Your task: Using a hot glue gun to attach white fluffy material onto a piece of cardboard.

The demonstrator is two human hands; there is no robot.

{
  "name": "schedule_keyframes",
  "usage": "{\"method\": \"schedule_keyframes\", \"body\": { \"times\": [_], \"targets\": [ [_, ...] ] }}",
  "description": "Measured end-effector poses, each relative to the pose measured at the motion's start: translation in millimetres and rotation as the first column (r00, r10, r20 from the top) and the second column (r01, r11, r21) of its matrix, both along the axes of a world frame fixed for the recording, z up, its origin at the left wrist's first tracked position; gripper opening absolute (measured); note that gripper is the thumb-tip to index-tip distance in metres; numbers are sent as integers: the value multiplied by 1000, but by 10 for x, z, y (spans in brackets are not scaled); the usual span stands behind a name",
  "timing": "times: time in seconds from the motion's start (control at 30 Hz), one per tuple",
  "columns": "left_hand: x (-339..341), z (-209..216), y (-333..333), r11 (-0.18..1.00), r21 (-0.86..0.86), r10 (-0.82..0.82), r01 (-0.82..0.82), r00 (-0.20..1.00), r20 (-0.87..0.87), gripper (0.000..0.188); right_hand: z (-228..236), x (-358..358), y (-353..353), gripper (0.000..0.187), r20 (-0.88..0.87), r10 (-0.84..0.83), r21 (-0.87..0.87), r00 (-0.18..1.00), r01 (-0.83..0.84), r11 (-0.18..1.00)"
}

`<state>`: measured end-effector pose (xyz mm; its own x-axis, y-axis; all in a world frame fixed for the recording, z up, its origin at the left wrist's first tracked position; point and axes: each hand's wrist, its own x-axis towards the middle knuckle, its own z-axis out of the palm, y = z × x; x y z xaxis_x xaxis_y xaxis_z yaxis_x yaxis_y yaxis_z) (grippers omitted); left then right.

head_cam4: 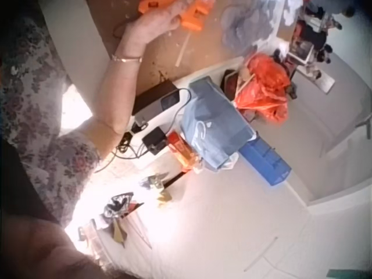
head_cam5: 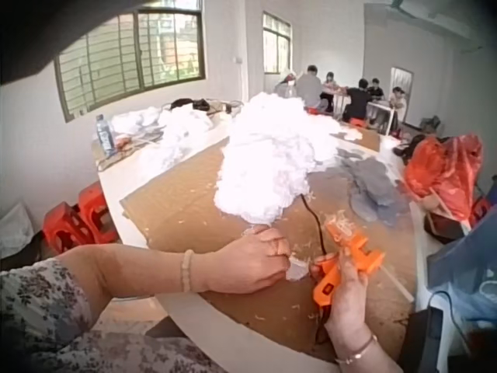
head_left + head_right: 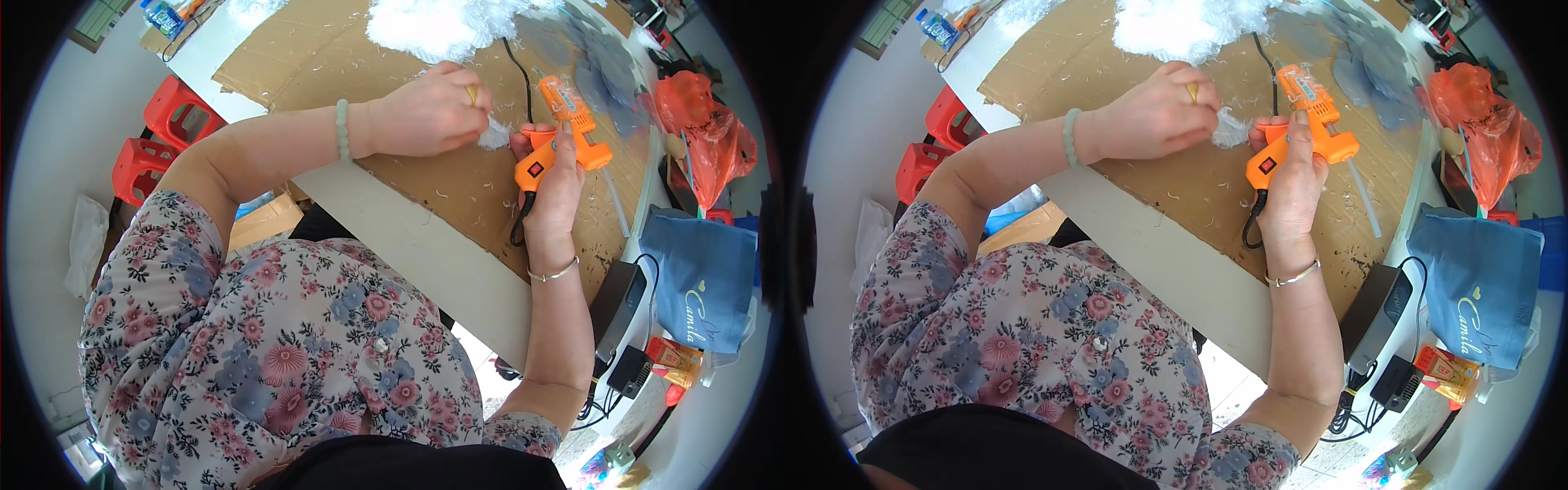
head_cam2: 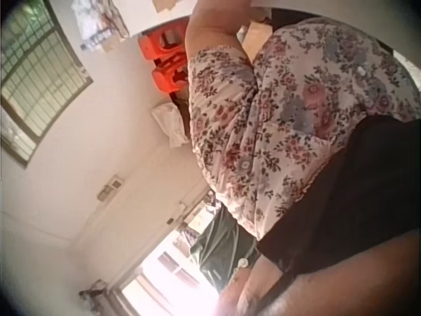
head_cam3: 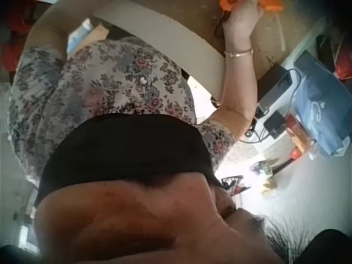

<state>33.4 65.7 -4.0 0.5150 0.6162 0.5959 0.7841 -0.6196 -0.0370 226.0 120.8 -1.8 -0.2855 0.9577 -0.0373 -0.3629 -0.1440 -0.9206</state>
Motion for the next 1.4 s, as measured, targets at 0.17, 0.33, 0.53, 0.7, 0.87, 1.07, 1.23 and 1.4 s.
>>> {"method": "schedule_keyframes", "body": {
  "times": [0.17, 0.33, 0.53, 0.7, 0.87, 1.07, 1.23, 1.4],
  "targets": [
    [-38, -27, 107, 983, -182, 77, -39, 975, 209, 6, -5, 14, -5, 26, 3, 9, 4, 1000, -9, 1000],
    [-22, -22, 130, 911, -390, 244, -137, 940, 238, 6, -16, 12, -8, 26, -15, 19, 16, 1000, -19, 1000],
    [-22, 17, 142, 883, -416, 308, -219, 938, 161, 6, 42, 49, -22, 29, -11, 56, 15, 998, -55, 998],
    [-5, 48, 142, 873, -420, 329, -249, 936, 127, 5, 86, 22, -40, 31, -26, 67, 17, 997, -67, 998],
    [5, 46, 162, 876, -412, 324, -252, 939, 115, 4, 84, -42, -49, 32, -16, 88, 36, 996, -87, 996],
    [35, 25, 162, 898, -370, 337, -240, 914, 226, 23, 53, -51, -38, 33, -71, 115, 27, 991, -114, 993],
    [-135, 12, 176, 914, -319, 340, -251, 902, 266, 37, 1, -227, -101, 33, -105, 125, 45, 987, -121, 992],
    [-195, 40, 126, 907, -379, 317, -183, 890, 329, 21, -22, -269, -70, 32, -180, 128, 36, 975, -123, 992]
  ]
}}
